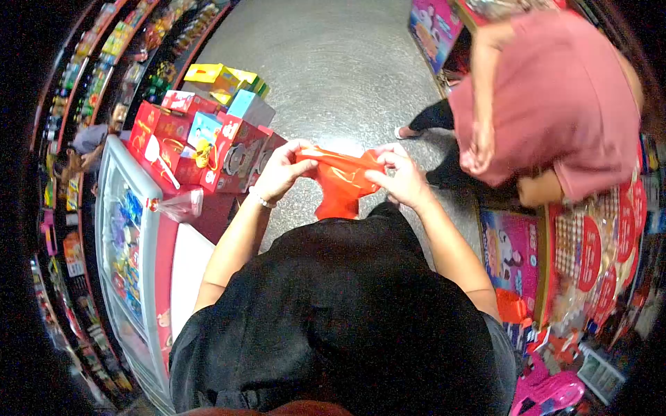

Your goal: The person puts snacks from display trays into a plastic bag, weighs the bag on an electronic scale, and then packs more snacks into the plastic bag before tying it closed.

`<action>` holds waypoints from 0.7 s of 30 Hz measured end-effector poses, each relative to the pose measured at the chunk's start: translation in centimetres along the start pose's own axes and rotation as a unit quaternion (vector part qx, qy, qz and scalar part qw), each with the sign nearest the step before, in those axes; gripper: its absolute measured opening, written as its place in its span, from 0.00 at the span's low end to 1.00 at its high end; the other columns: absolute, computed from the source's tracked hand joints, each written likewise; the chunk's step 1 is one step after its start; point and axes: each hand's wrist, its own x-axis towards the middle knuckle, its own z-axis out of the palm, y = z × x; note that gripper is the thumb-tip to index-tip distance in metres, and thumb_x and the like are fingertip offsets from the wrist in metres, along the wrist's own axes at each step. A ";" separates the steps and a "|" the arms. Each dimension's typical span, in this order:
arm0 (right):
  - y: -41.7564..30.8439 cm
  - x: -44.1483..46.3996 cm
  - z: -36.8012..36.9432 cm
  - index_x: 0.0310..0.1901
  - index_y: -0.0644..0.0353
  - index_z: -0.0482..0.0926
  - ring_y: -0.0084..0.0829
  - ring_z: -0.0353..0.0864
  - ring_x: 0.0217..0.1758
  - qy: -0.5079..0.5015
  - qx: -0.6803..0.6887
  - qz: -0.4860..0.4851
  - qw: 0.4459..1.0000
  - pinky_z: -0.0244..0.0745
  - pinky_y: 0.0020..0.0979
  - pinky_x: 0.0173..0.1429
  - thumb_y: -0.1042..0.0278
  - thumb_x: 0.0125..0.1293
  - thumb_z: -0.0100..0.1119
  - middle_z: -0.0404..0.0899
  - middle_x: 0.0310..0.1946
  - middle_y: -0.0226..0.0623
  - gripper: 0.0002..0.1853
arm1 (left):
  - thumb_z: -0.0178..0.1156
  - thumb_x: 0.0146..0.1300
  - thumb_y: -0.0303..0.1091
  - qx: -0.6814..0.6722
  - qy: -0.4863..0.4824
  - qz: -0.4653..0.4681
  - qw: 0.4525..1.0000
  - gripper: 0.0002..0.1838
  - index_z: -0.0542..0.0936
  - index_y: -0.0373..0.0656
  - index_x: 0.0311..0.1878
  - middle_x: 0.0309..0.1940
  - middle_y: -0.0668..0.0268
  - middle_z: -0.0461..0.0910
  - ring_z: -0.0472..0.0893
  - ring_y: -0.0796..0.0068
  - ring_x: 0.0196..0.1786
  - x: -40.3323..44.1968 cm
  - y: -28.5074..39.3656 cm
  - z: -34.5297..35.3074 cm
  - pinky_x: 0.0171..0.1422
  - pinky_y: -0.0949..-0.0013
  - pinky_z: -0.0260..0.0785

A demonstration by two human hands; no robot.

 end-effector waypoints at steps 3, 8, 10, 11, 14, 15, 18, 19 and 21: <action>-2.1 5.2 0.5 0.34 0.60 0.75 0.20 0.75 0.47 -0.135 0.163 0.078 0.974 0.74 0.22 0.44 0.63 0.63 0.65 0.76 0.46 0.34 0.11 | 0.57 0.61 0.19 -0.039 0.027 -0.008 0.999 0.24 0.70 0.43 0.61 0.42 0.70 0.79 0.78 0.82 0.37 1.8 1.9 -3.0 0.41 0.76 0.74; -0.6 15.1 1.6 0.37 0.61 0.80 0.13 0.73 0.34 -0.238 0.179 0.088 0.951 0.71 0.21 0.38 0.69 0.60 0.66 0.76 0.31 0.23 0.08 | 0.49 0.56 0.14 0.076 -0.017 0.074 0.994 0.32 0.66 0.42 0.67 0.45 0.66 0.78 0.78 0.79 0.46 7.8 7.3 -7.7 0.53 0.74 0.72; -0.4 19.5 1.0 0.34 0.62 0.81 0.26 0.78 0.37 -0.228 -0.006 -0.053 0.972 0.74 0.28 0.41 0.66 0.52 0.71 0.78 0.33 0.31 0.12 | 0.46 0.55 0.13 0.222 0.019 0.090 0.971 0.32 0.69 0.43 0.65 0.48 0.65 0.75 0.77 0.77 0.49 11.5 10.0 -8.6 0.55 0.72 0.72; -0.1 21.7 0.8 0.32 0.63 0.80 0.32 0.78 0.37 -0.177 -0.036 -0.102 0.978 0.74 0.31 0.41 0.65 0.50 0.72 0.78 0.33 0.34 0.13 | 0.46 0.54 0.12 0.294 0.035 0.129 0.946 0.32 0.69 0.44 0.65 0.50 0.64 0.75 0.76 0.76 0.51 14.1 10.7 -9.4 0.57 0.71 0.72; 1.6 28.5 -0.7 0.26 0.63 0.74 0.34 0.77 0.33 -0.050 -0.062 -0.106 0.991 0.72 0.32 0.39 0.66 0.49 0.74 0.76 0.28 0.36 0.15 | 0.53 0.55 0.15 0.338 0.171 0.235 0.895 0.35 0.65 0.44 0.69 0.55 0.60 0.74 0.75 0.71 0.57 23.1 12.2 -11.1 0.60 0.68 0.70; 2.5 30.8 -1.6 0.26 0.63 0.74 0.34 0.77 0.33 -0.038 -0.060 -0.102 0.992 0.72 0.32 0.39 0.66 0.49 0.74 0.76 0.28 0.36 0.15 | 0.64 0.58 0.25 0.368 0.235 0.250 0.864 0.38 0.61 0.45 0.72 0.60 0.58 0.72 0.73 0.67 0.61 26.0 12.6 -11.6 0.63 0.65 0.69; 4.4 36.9 -3.8 0.26 0.59 0.72 0.16 0.68 0.27 0.065 0.161 -0.003 0.985 0.68 0.23 0.33 0.72 0.54 0.73 0.71 0.24 0.25 0.14 | 0.69 0.60 0.41 0.178 0.183 0.073 0.964 0.42 0.60 0.40 0.72 0.62 0.54 0.71 0.74 0.65 0.60 33.3 14.6 -12.1 0.64 0.64 0.68; 5.0 38.7 -4.8 0.26 0.59 0.72 0.16 0.68 0.27 0.068 0.160 -0.002 0.985 0.68 0.23 0.33 0.72 0.54 0.73 0.71 0.24 0.25 0.14 | 0.67 0.63 0.42 0.051 0.105 -0.042 0.992 0.40 0.59 0.40 0.72 0.65 0.57 0.70 0.72 0.68 0.63 35.1 15.6 -11.9 0.66 0.66 0.66; 6.9 42.0 -6.7 0.34 0.57 0.73 0.12 0.67 0.27 0.072 0.196 0.032 0.977 0.66 0.20 0.31 0.72 0.56 0.72 0.72 0.25 0.23 0.13 | 0.65 0.65 0.37 0.049 -0.040 -0.093 0.994 0.24 0.74 0.39 0.61 0.51 0.65 0.81 0.79 0.77 0.53 39.0 14.3 -12.8 0.61 0.69 0.71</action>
